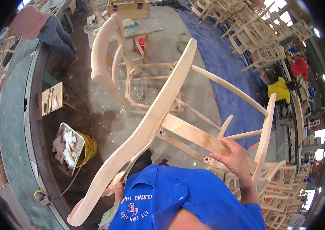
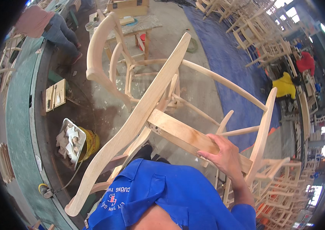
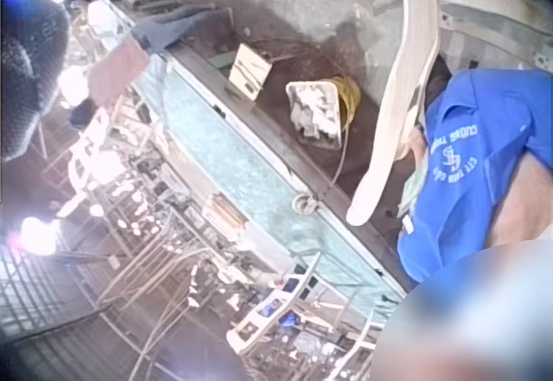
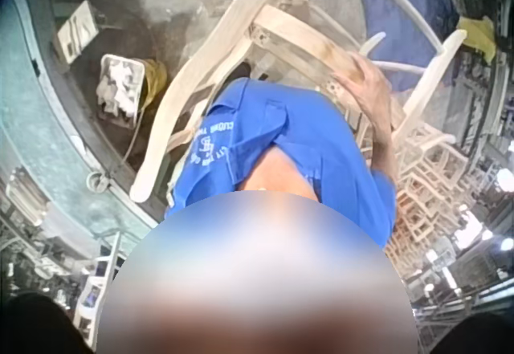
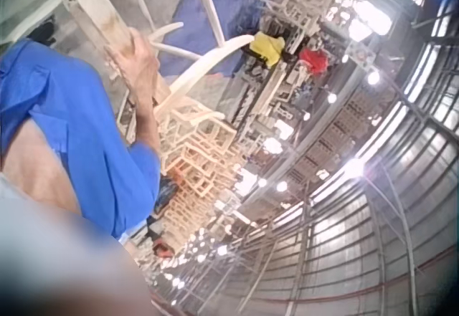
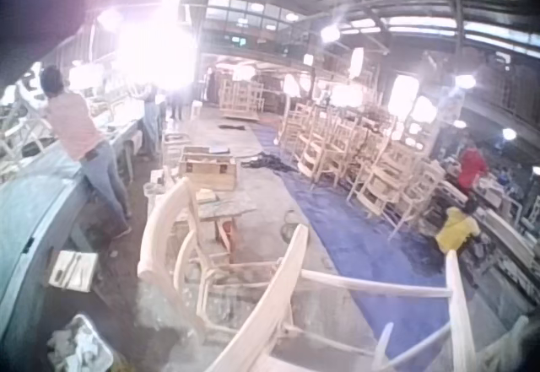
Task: The person assembles a wooden rocking chair by fitting the backrest frame to the seat base, tapping joints with a hammer, and applying glue to the connections. A coworker hands over two bottles of glue, which the person holds while continuing to work on the chair.
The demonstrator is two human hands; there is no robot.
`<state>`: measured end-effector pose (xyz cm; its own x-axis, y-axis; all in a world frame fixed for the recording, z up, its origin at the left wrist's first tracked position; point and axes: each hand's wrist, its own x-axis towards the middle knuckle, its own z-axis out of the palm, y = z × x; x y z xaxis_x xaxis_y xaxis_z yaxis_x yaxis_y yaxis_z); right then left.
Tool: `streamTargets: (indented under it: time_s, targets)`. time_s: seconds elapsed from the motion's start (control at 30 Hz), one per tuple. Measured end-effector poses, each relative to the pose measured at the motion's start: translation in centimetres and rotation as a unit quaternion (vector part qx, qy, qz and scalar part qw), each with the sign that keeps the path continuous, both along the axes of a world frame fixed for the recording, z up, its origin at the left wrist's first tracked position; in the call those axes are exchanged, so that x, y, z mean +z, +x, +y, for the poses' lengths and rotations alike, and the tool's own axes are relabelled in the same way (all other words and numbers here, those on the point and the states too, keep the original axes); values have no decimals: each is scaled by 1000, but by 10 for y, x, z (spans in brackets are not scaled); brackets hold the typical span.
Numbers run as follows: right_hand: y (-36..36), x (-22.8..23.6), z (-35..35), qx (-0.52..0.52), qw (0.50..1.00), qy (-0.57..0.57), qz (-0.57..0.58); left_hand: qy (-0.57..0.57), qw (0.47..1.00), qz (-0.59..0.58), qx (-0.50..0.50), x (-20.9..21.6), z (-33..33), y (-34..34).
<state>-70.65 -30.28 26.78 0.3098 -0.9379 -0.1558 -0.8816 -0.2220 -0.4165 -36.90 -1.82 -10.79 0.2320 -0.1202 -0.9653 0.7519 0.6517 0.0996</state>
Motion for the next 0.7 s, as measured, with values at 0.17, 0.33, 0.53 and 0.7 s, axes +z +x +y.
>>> streamTargets:
  time_s: [0.17,0.33,0.53,0.7]
  targets:
    - [41,-5,-94,6,997,58,-42,-2,999,29,35,-5,-70,9]
    - [61,-36,-187,-7,992,88,-94,5,996,66,57,-19,-163,8]
    - [84,-75,-310,43,987,108,-107,32,992,17,118,-38,-267,-8]
    - [89,-121,-387,50,988,108,-97,123,991,26,42,-58,-352,-7]
